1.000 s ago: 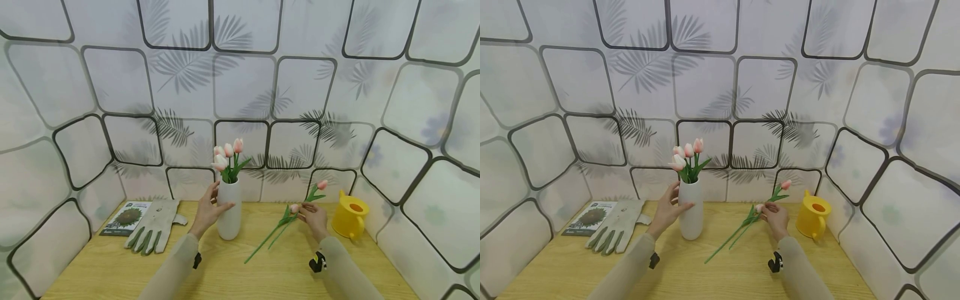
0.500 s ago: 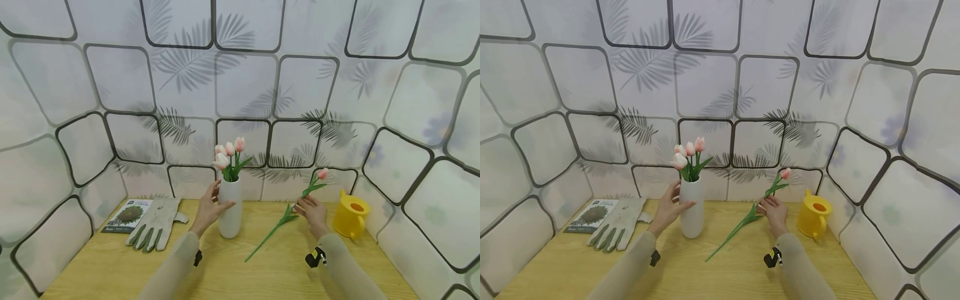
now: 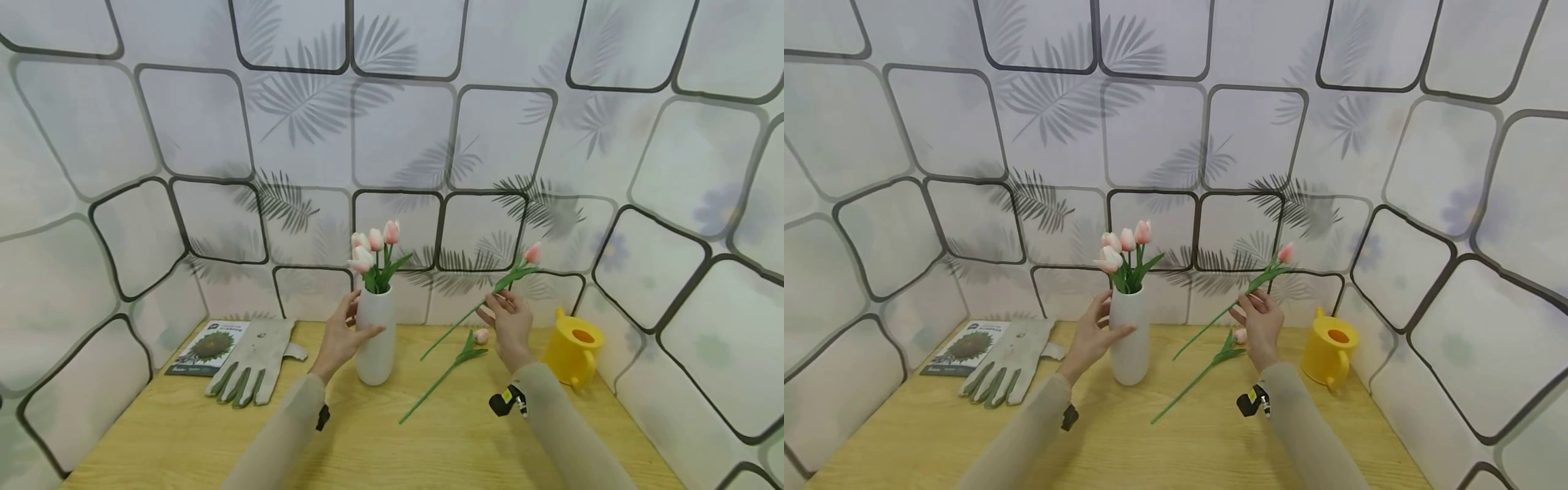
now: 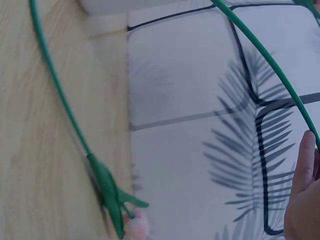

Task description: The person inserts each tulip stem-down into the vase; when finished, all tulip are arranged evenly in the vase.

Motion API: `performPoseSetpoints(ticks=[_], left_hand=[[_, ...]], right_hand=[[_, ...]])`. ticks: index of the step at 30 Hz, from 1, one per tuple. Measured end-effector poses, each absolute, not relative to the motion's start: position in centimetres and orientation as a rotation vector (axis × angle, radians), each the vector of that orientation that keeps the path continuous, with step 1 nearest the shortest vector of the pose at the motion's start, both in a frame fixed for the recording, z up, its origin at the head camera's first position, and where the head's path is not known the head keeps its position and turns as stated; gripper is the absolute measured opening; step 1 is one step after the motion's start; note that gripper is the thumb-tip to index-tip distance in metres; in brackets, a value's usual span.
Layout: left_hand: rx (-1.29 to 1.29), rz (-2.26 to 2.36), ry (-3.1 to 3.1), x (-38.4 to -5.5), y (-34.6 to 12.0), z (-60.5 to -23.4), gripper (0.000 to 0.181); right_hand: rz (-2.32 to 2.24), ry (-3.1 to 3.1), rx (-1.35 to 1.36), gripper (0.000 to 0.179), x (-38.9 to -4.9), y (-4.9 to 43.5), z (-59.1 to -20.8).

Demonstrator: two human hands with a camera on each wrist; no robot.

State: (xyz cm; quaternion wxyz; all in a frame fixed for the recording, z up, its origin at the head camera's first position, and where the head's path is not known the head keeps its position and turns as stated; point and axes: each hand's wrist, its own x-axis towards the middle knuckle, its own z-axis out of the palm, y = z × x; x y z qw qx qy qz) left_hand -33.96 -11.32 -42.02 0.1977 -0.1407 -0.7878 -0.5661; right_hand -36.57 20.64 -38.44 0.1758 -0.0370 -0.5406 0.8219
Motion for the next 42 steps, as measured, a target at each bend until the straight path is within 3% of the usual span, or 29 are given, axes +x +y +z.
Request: performPoseSetpoints(ticks=[14, 23, 31, 42], left_hand=[[-0.422, -1.575, -2.187, -33.9, -11.3, -42.0, 0.084], [-0.411, -1.591, -2.189, -34.0, -11.3, -42.1, 0.086], [-0.407, -1.582, -2.194, -34.1, -11.3, -42.2, 0.085], [-0.404, -1.575, -2.195, -34.0, -11.3, -42.1, 0.085]], right_hand=[[2.323, -1.281, -0.049, 0.026, -36.2, 17.7, -34.5], [2.356, -1.200, -0.033, 0.036, -36.8, 16.3, -32.6], [2.344, -1.143, 0.029, 0.024, -37.1, 15.2, -31.3], [2.277, -1.178, 0.081, 0.024, -37.9, 13.4, -29.6]])
